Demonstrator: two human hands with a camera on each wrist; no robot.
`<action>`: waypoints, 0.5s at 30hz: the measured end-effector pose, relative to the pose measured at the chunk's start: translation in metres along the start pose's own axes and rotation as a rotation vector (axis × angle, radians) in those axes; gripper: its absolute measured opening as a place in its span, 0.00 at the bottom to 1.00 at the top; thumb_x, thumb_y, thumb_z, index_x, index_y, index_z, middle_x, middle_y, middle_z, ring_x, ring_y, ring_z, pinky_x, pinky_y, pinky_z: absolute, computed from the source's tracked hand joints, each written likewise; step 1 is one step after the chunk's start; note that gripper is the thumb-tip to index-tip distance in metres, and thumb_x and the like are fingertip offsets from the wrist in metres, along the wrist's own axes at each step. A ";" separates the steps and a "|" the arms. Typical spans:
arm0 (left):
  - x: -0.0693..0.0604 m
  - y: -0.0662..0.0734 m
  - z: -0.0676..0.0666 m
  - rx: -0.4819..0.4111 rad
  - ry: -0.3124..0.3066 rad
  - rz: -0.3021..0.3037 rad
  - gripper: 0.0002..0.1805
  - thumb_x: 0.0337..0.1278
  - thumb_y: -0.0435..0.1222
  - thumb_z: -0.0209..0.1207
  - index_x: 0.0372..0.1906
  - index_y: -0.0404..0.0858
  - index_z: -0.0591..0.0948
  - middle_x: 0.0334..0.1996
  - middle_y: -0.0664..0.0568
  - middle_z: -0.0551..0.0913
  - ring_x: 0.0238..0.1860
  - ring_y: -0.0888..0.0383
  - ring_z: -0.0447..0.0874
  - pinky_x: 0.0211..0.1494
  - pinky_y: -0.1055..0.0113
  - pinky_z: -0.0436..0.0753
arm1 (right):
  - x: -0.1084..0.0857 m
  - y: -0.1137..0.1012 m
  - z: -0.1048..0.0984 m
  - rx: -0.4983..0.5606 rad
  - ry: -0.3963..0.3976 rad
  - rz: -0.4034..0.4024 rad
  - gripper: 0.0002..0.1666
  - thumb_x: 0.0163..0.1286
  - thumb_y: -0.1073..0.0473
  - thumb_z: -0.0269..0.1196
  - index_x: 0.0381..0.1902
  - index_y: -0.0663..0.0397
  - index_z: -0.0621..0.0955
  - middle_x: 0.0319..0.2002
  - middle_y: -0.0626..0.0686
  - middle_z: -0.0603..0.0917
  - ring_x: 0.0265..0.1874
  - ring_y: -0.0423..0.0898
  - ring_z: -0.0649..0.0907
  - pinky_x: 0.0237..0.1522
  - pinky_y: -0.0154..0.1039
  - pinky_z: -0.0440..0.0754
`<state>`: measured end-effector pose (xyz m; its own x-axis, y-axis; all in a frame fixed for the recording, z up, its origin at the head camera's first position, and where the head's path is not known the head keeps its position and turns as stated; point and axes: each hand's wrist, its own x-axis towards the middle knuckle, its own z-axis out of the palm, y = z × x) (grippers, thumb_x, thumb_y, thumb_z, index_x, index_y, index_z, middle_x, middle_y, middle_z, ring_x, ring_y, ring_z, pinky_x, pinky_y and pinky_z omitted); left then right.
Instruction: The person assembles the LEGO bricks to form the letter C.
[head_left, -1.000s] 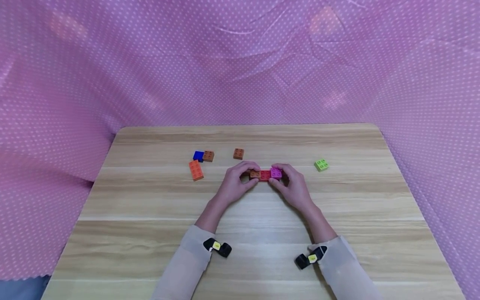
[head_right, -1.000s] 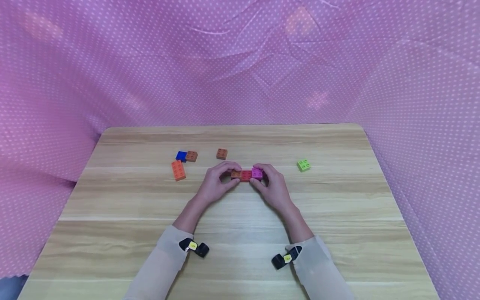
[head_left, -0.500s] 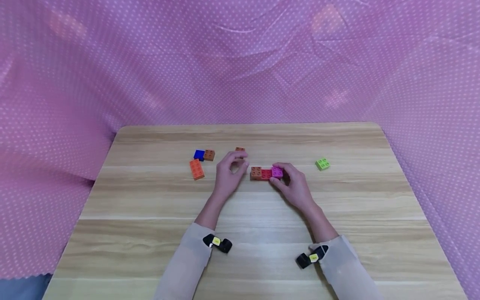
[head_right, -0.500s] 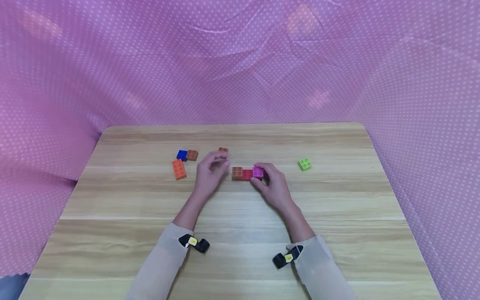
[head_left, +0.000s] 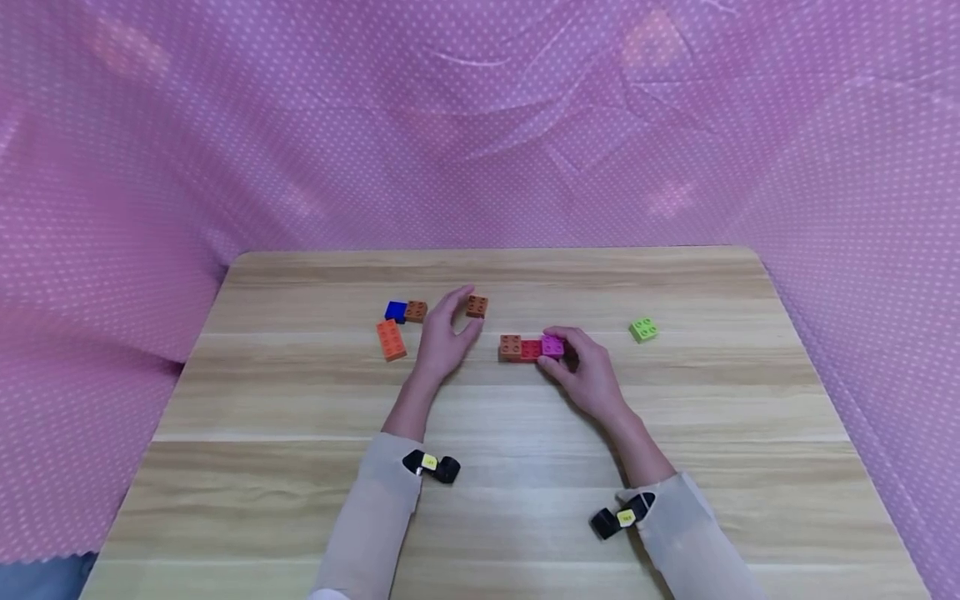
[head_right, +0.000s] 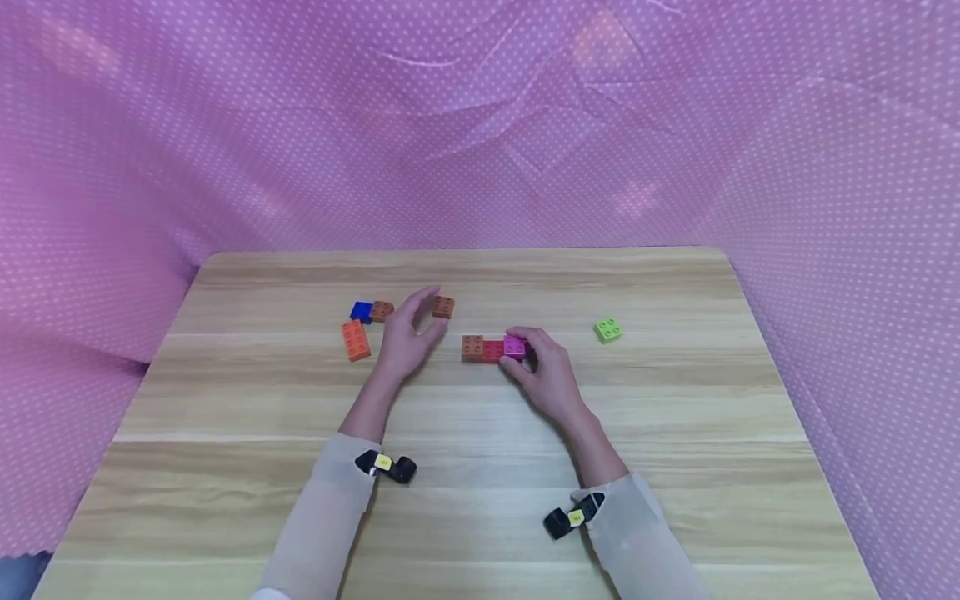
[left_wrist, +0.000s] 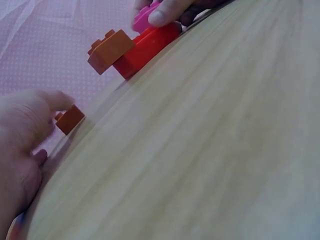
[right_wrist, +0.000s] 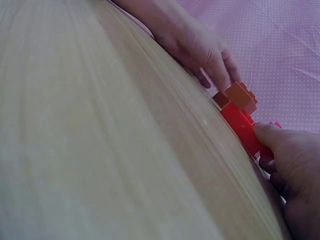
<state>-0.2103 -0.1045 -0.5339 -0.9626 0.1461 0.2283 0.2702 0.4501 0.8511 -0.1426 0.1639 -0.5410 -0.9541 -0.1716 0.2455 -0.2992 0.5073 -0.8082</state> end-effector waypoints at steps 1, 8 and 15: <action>0.000 -0.001 0.000 0.034 -0.026 -0.017 0.33 0.70 0.35 0.67 0.77 0.39 0.72 0.75 0.46 0.74 0.75 0.47 0.71 0.80 0.53 0.69 | 0.000 0.000 0.000 0.001 -0.002 0.000 0.27 0.70 0.59 0.74 0.65 0.53 0.81 0.54 0.52 0.86 0.46 0.45 0.82 0.47 0.40 0.82; 0.000 -0.002 0.003 0.144 -0.075 0.019 0.27 0.71 0.33 0.67 0.72 0.38 0.77 0.70 0.44 0.79 0.73 0.46 0.73 0.80 0.52 0.69 | 0.000 -0.002 -0.001 -0.002 -0.009 0.005 0.27 0.70 0.59 0.74 0.66 0.52 0.81 0.53 0.52 0.85 0.45 0.46 0.81 0.46 0.40 0.82; -0.003 -0.001 0.004 -0.013 -0.045 0.043 0.22 0.67 0.35 0.70 0.64 0.41 0.83 0.60 0.49 0.84 0.65 0.52 0.81 0.72 0.60 0.78 | -0.001 -0.004 -0.002 0.003 -0.012 0.015 0.28 0.70 0.59 0.74 0.66 0.53 0.81 0.54 0.52 0.85 0.46 0.46 0.81 0.47 0.41 0.82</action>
<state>-0.2076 -0.1017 -0.5370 -0.9481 0.2046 0.2433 0.3104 0.4312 0.8472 -0.1403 0.1637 -0.5365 -0.9583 -0.1740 0.2266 -0.2845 0.5072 -0.8135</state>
